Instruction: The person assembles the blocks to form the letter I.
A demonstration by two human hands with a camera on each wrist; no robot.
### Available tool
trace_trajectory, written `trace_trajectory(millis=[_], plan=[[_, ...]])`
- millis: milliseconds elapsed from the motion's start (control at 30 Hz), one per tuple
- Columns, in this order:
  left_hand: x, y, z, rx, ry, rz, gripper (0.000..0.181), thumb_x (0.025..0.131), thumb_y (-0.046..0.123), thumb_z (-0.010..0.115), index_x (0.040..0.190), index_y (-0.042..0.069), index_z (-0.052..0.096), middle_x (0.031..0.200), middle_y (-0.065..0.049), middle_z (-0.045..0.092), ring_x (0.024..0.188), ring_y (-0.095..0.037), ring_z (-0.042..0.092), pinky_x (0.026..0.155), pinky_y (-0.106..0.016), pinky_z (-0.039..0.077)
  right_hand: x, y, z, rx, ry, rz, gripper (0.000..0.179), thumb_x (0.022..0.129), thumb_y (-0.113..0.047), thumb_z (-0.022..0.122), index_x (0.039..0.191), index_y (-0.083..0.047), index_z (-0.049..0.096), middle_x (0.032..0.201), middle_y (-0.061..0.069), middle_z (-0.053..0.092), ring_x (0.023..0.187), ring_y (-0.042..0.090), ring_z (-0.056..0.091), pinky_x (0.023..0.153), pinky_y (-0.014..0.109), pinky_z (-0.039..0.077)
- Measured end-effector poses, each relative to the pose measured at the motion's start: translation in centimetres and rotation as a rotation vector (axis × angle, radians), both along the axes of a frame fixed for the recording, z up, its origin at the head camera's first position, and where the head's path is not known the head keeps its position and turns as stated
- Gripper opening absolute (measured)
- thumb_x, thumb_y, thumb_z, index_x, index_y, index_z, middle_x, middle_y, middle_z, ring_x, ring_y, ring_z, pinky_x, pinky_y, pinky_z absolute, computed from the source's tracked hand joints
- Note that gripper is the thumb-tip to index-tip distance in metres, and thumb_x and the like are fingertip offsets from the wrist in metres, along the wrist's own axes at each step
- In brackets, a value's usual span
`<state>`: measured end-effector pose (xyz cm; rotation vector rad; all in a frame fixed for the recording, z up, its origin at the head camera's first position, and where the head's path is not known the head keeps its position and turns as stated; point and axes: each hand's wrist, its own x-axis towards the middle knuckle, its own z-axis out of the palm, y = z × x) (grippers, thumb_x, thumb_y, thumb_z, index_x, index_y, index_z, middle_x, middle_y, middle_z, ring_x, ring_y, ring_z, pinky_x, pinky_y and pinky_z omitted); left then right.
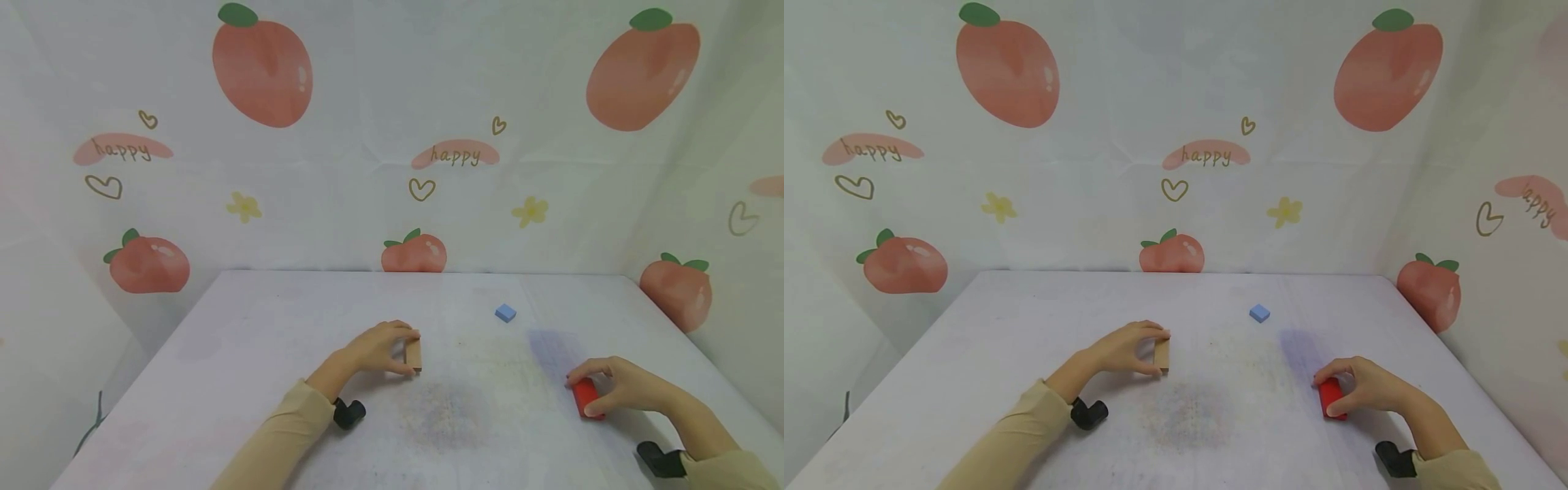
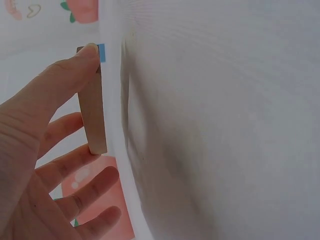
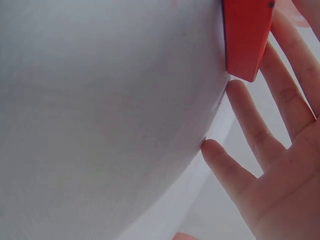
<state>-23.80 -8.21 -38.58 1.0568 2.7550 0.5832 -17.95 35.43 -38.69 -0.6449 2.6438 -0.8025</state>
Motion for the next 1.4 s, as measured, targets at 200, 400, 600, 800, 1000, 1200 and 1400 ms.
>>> trace_trajectory(millis=[200,400,600,800,1000,1200,1400], plan=[[-0.1,0.6,0.0,0.005,0.005,-0.011,0.062,0.077,0.037,0.075,0.13,0.014,0.055,0.133,-0.008,0.053,0.124,-0.026,0.049,0.104,-0.043,0.04,0.0,0.0,0.0,0.001,-0.008,-0.004,0.029,0.075,-0.028,0.076,0.103,-0.021,0.069,0.109,0.0,0.068,0.096,-0.026,0.036,0.081,0.071,0.034],[-0.3,1.3,-0.2,-0.015,0.005,-0.01,0.063,0.077,0.039,0.074,0.131,0.016,0.054,0.134,-0.007,0.052,0.124,-0.025,0.049,0.104,-0.042,0.04,0.0,0.0,0.0,0.002,-0.023,-0.01,0.03,0.075,-0.027,0.076,0.104,-0.021,0.069,0.11,0.003,0.068,0.096,-0.026,0.034,0.081,0.071,0.034],[-0.5,1.9,-0.2,-0.034,0.001,-0.009,0.063,0.077,0.04,0.074,0.132,0.017,0.054,0.136,-0.006,0.051,0.125,-0.024,0.048,0.105,-0.041,0.04,0.0,0.1,0.0,0.006,-0.03,-0.023,0.031,0.075,-0.028,0.076,0.104,-0.021,0.069,0.111,0.004,0.068,0.096,-0.027,0.034,0.081,0.072,0.033],[-0.5,2.5,-0.1,-0.057,-0.005,-0.006,0.062,0.078,0.04,0.073,0.132,0.017,0.053,0.137,-0.005,0.05,0.126,-0.023,0.047,0.106,-0.041,0.039,0.0,0.1,0.0,0.002,-0.038,-0.027,0.031,0.075,-0.028,0.077,0.104,-0.02,0.069,0.11,0.003,0.068,0.096,-0.027,0.034,0.082,0.072,0.032],[-0.7,3.0,-0.1,-0.064,0.001,-0.019,0.062,0.077,0.04,0.074,0.131,0.016,0.054,0.136,-0.006,0.051,0.125,-0.024,0.047,0.105,-0.04,0.04,0.0,0.2,-0.1,-0.009,-0.029,-0.014,0.03,0.075,-0.026,0.076,0.104,-0.021,0.069,0.11,0.001,0.068,0.097,-0.027,0.035,0.082,0.072,0.032],[-0.9,3.3,-0.2,-0.079,-0.008,-0.018,0.063,0.078,0.041,0.072,0.133,0.018,0.052,0.139,-0.004,0.049,0.128,-0.023,0.045,0.108,-0.038,0.038,-0.1,0.2,-0.2,-0.007,-0.036,-0.018,0.03,0.075,-0.026,0.076,0.104,-0.021,0.069,0.111,0.002,0.068,0.096,-0.027,0.034,0.082,0.072,0.033],[-1.1,3.7,-0.4,-0.094,-0.008,-0.026,0.063,0.079,0.042,0.072,0.134,0.019,0.052,0.139,-0.003,0.049,0.128,-0.022,0.045,0.108,-0.038,0.037,-0.1,0.2,-0.1,-0.003,-0.046,-0.026,0.031,0.075,-0.027,0.076,0.105,-0.02,0.069,0.111,0.004,0.067,0.095,-0.028,0.033,0.082,0.072,0.032]])
